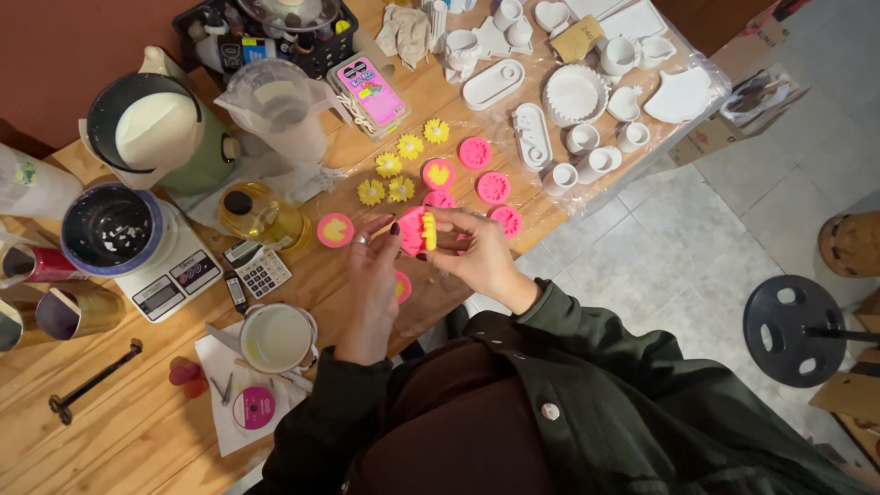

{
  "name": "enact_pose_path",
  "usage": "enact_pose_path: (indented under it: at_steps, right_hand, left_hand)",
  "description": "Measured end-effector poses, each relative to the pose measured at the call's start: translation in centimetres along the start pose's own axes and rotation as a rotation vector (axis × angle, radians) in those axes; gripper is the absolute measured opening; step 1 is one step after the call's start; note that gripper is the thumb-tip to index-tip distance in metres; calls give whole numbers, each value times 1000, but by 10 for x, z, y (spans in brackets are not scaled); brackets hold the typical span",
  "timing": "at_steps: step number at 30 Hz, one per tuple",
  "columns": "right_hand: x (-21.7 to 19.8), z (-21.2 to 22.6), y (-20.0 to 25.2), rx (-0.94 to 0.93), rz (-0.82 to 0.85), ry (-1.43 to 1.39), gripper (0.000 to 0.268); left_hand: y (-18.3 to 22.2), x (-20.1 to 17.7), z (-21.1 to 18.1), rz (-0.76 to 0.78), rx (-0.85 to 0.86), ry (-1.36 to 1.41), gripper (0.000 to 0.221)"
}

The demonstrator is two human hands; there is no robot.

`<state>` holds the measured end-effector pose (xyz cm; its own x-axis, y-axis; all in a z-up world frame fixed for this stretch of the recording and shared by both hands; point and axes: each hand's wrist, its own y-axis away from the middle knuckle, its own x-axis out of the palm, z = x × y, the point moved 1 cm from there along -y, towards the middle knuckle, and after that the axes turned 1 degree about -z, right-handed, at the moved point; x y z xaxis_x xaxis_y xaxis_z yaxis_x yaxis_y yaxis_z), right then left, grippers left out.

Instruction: Remove sunflower-shaped wax items from silicone molds and place them on the table.

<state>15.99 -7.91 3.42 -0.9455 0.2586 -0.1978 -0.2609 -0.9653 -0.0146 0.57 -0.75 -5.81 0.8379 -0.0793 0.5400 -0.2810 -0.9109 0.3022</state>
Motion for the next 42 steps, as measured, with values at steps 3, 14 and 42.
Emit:
enact_pose_path:
  at_steps: [3,14,42]
  right_hand:
    - [2,5,0,-4,-57,171,57]
    - [4,-11,4,-97,-186,145,52]
    - [-79,-105,15,438,-95,-948,29]
  left_hand:
    - [5,6,-4,-36,28,-50,34]
    - [-3,-8,10,-195,170,-263,35]
    - [-53,-48,68,104,562,-1250,9]
